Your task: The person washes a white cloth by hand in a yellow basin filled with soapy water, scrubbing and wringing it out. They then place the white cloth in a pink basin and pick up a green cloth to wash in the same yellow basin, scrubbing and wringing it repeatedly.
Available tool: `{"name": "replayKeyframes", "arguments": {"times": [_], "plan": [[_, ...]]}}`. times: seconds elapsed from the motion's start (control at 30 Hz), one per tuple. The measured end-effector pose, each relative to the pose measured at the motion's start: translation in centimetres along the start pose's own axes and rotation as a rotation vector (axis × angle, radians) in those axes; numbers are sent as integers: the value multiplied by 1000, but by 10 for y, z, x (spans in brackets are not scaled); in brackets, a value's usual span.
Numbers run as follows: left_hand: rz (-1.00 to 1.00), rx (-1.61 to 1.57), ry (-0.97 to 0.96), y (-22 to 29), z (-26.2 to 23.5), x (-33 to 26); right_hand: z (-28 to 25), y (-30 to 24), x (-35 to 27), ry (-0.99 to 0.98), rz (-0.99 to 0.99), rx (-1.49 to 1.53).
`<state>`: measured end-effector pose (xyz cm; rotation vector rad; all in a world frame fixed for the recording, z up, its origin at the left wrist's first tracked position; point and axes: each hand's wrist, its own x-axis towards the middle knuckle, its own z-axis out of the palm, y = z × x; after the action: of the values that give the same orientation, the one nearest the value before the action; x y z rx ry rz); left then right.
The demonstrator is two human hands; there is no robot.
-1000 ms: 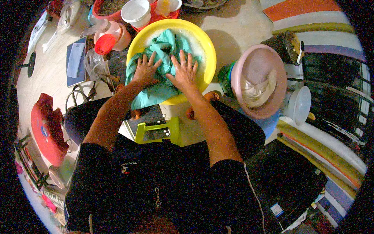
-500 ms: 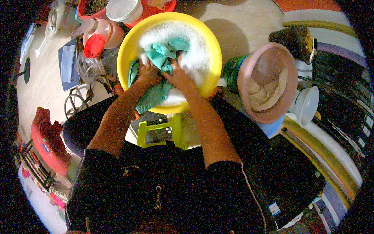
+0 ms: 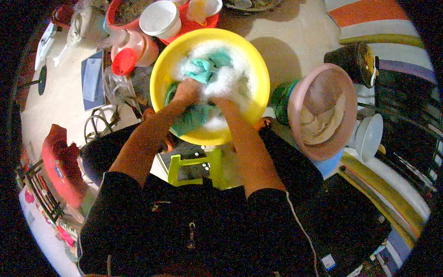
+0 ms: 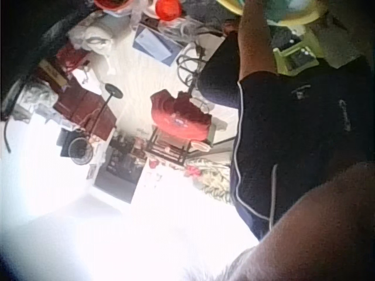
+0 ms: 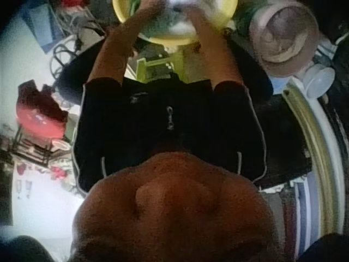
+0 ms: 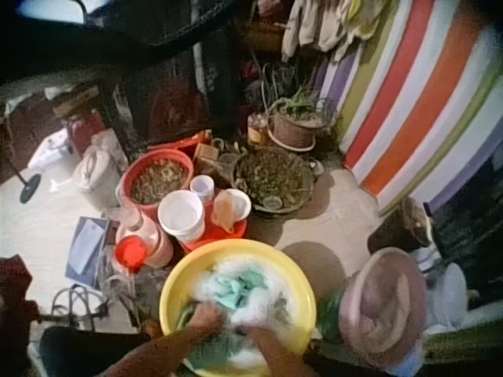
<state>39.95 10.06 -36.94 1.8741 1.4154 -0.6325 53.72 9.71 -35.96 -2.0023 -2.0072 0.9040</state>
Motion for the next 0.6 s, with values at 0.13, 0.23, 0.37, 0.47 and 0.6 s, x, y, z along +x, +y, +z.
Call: {"name": "replayKeyframes", "arguments": {"times": [0.13,0.23,0.37,0.47,0.6], "plan": [[43,-1150,635,5,21,19,9,23,17,320,-36,40],[207,-1269,397,-28,3,9,-39,-3,-5,80,-58,415],[365,-1554,234,-38,-25,-25,-69,-9,-24,161,-359,423],[310,-1967,219,-45,-43,-44,-82,-19,-43,173,-541,132],[11,-1974,309,-4,-53,-63,-63,-29,-75,215,-641,-232]]}}
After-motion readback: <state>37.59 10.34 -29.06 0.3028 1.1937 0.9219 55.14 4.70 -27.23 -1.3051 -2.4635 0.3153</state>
